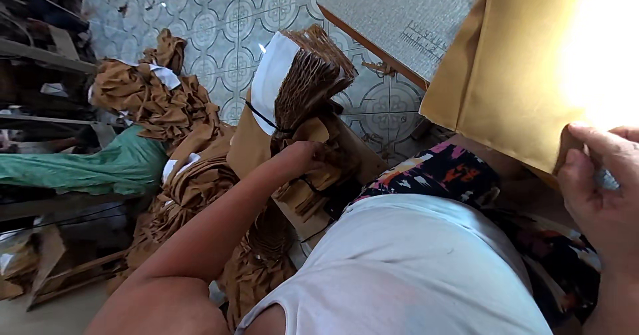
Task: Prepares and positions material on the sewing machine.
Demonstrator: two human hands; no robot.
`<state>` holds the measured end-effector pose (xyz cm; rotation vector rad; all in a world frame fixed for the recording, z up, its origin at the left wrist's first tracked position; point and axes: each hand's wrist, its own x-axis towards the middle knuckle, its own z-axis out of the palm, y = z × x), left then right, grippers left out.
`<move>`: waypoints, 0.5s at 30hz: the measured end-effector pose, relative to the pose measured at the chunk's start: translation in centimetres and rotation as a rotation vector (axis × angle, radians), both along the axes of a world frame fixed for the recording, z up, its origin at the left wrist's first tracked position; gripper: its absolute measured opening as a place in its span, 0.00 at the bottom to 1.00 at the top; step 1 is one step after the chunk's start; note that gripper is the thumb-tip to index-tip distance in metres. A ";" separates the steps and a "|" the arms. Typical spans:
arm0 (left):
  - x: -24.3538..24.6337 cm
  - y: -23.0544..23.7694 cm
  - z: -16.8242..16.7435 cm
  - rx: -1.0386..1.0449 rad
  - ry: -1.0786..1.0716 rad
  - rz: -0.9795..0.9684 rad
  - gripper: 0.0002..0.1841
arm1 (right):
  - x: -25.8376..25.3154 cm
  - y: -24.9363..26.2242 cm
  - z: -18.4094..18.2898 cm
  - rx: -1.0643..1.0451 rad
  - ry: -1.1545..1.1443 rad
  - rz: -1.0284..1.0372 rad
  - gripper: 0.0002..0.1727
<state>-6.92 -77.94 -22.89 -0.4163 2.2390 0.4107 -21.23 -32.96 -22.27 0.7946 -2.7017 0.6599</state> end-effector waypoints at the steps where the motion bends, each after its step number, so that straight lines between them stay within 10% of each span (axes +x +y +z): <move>1: 0.0 0.3 -0.1 -0.012 -0.008 0.010 0.17 | 0.0 0.1 0.0 0.001 0.001 -0.001 0.22; 9: -1.1 1.7 1.5 -0.130 -0.074 -0.188 0.15 | 0.2 -1.2 2.5 0.024 0.084 -0.003 0.19; 15: -0.8 -0.8 0.6 0.301 0.287 -0.452 0.09 | 0.2 -1.5 2.4 0.001 0.123 -0.012 0.17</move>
